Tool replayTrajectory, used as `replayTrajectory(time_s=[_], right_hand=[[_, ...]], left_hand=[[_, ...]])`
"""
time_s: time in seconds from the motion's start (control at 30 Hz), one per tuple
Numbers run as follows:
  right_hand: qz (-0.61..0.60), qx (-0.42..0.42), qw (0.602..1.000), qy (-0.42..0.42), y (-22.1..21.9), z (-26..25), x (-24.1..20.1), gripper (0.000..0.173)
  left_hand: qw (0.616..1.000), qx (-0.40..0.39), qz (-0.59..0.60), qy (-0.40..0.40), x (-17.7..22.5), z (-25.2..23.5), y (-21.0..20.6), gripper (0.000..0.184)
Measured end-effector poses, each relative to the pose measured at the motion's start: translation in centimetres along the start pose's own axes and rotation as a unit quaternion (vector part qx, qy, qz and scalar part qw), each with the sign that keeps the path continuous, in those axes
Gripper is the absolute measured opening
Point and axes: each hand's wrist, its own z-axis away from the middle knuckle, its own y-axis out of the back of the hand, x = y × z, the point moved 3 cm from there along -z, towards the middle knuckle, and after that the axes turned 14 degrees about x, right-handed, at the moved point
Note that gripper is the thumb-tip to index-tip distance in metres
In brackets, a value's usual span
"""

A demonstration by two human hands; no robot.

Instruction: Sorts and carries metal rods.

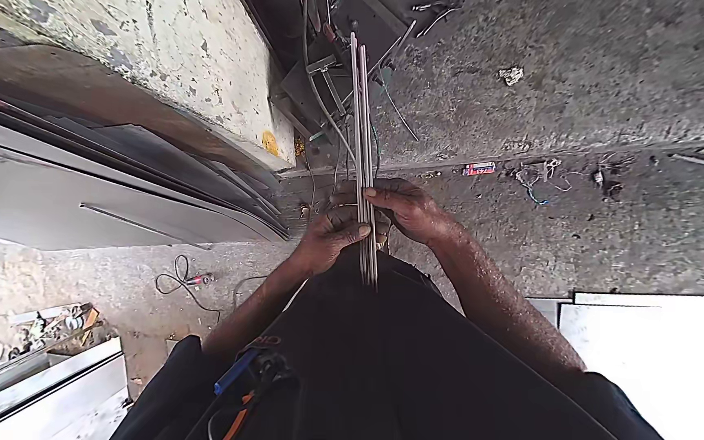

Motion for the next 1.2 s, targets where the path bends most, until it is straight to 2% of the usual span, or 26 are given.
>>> replayTrajectory(time_s=[0.47, 0.57, 0.73, 0.83, 1.03, 1.2], right_hand=[[0.004, -0.017, 1.000, 0.020, 0.2, -0.7, -0.7, 0.039], [0.027, -0.018, 0.999, 0.033, 0.4, -1.4, -1.0, 0.037], [0.050, 0.026, 0.998, 0.018, 0.5, -0.9, -0.8, 0.029], [0.040, 0.007, 0.998, 0.039, 0.8, -0.9, -1.0, 0.028], [0.057, 0.009, 0.995, 0.077, 0.9, -0.3, -1.2, 0.027], [0.013, -0.001, 0.996, 0.084, 0.9, 0.2, -0.9, 0.030]], left_hand=[[1.000, -0.007, -0.016, -0.013, 1.1, 0.8, -0.5, 0.026], [0.998, -0.016, -0.042, -0.055, 1.3, 0.3, -0.2, 0.027], [0.990, 0.006, -0.079, -0.114, 0.9, 0.5, -0.1, 0.025], [0.985, 0.024, -0.093, -0.141, 0.8, 0.5, -0.1, 0.022], [0.987, 0.054, -0.073, -0.131, 0.4, 0.9, -0.2, 0.022], [0.989, 0.053, -0.056, -0.125, 0.5, 1.7, -0.8, 0.021]])
